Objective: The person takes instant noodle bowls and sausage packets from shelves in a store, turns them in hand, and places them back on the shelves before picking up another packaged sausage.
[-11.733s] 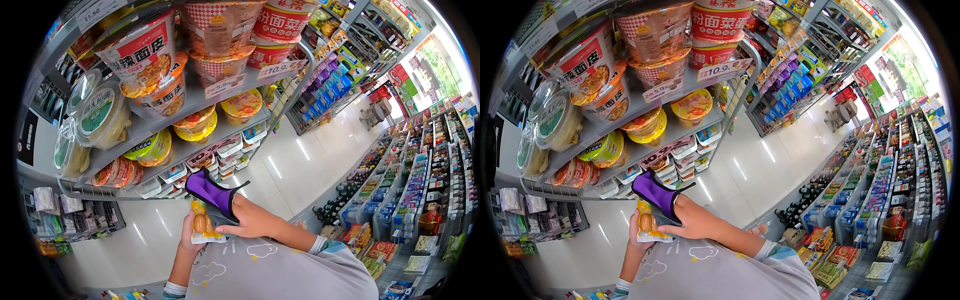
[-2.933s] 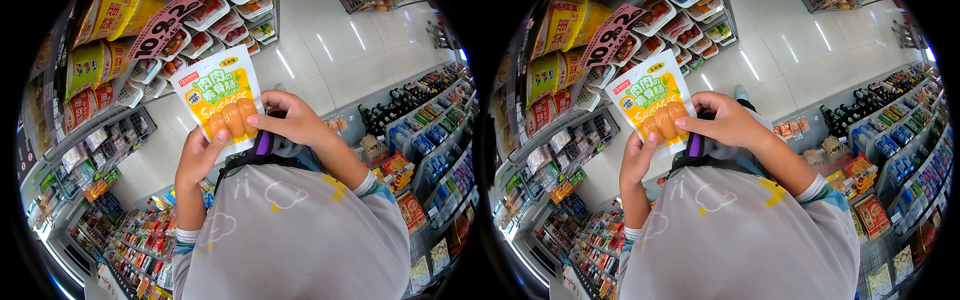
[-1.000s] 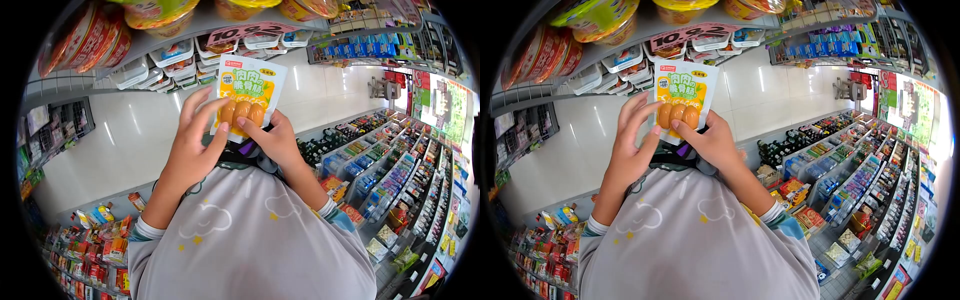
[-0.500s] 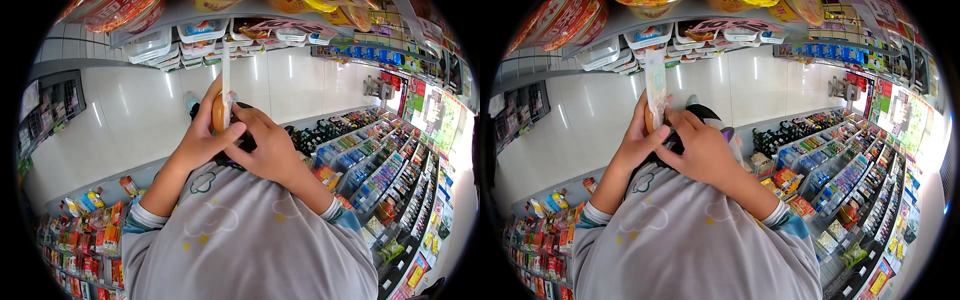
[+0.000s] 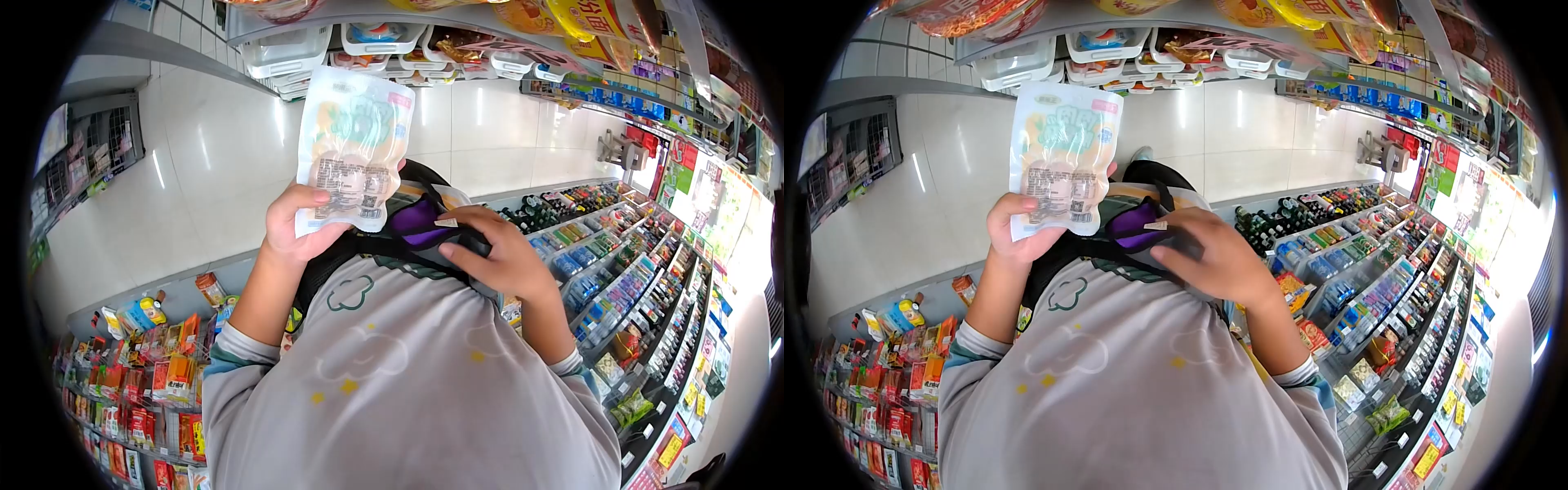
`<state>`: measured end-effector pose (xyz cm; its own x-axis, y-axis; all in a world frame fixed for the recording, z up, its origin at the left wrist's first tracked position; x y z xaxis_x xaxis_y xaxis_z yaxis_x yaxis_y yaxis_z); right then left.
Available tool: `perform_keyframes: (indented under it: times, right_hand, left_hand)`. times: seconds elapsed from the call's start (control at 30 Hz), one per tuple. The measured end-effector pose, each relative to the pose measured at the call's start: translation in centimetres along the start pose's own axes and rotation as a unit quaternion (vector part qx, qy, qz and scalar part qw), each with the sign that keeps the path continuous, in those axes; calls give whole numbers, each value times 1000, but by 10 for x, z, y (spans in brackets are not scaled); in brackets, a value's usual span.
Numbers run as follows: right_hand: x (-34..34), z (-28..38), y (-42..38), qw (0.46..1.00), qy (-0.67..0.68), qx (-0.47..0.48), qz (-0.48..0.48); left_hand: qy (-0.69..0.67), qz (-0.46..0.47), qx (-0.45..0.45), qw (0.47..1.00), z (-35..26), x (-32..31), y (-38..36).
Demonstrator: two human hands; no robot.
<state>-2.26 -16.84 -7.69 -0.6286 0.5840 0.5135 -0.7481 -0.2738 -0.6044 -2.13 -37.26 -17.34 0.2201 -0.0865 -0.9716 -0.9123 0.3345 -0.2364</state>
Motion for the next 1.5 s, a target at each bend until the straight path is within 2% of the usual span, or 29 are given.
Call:
perform_keyframes:
  times: [0.03,0.1,0.17,0.23,0.27,0.3,0.37,0.43,0.5,0.53,0.6,0.63,0.67,0.7,0.73,0.77,0.83,0.87,0.9,0.97,1.07,1.1,1.17,1.23,1.5]
  right_hand:
    - [2,0,-1,1000,-1,-1,1]
    - [6,-4,-2,997,-22,-66,39]
    - [15,5,-3,995,-46,-81,23]
    - [28,-9,-10,972,-17,-234,30]
    - [35,-21,-12,976,-14,-217,-19]
    - [40,-23,-15,976,-15,-217,-18]
    - [55,-33,-20,960,79,-260,-61]
    - [55,-27,-17,958,127,-237,-96]
    - [56,-2,-15,937,249,-177,-171]
    - [54,10,-15,938,248,-159,-181]
    - [28,37,-15,980,102,-111,-128]
    - [11,49,-13,994,-30,-70,-74]
    - [-10,63,-10,990,-141,-8,-18]
    - [-30,75,-7,980,-187,63,12]
    - [-42,88,-5,971,-172,165,-20]
    - [-51,102,-8,950,-152,269,-51]
    - [-63,105,-1,950,-170,257,-48]
    - [-68,104,1,951,-183,245,-43]
    - [-71,103,3,951,-183,246,-43]
    - [-72,97,11,949,-190,248,-52]
    - [-65,87,24,947,-199,237,-91]
    - [-61,85,28,943,-212,228,-116]
    - [-52,81,33,945,-207,219,-126]
    - [-50,59,40,983,-67,156,-74]
    - [-60,38,12,991,-58,120,-23]
  left_hand:
    - [20,-6,-2,1000,-1,3,-2]
    - [38,-12,-5,999,-3,5,-4]
    - [36,-8,9,999,-2,6,-7]
    - [22,1,11,1000,-3,1,-10]
    - [7,10,14,1000,-2,-1,-12]
    - [7,9,13,1000,-2,0,-16]
    - [-2,-31,3,1000,-1,9,-23]
    - [-15,-20,1,1000,-1,9,-25]
    - [-29,-8,0,1000,-1,7,-30]
    - [-49,-37,-2,998,-1,6,-33]
    - [-48,-117,18,992,7,20,-41]
    - [-64,-104,22,992,10,22,-41]
    - [-77,-40,28,996,12,16,-39]
    - [-87,23,32,995,17,7,-37]
    - [-82,-45,28,995,23,11,-37]
    - [-84,134,-21,987,22,9,-41]
    - [8,46,-103,994,16,53,-45]
    - [41,4,-113,993,18,59,-55]
    - [-31,34,-86,995,25,33,-52]
    - [-6,-43,-48,998,31,48,-60]
    - [38,-2,35,999,33,41,-61]
    - [39,-1,34,999,33,31,-60]
    - [63,-55,78,993,39,28,-63]
    - [60,-59,73,994,38,22,-65]
    - [-45,-111,63,991,41,36,-74]
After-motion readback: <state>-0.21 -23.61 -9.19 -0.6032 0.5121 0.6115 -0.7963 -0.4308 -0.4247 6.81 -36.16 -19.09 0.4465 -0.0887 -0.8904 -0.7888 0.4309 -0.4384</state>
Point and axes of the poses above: each hand's wrist, its own y-axis towards the middle knuckle, its own x-axis out of the back of the hand, z = x × y, the point moved 7 cm from there along y, towards the middle knuckle, and after that the axes turned 10 degrees about -x, right-handed, at the moved point
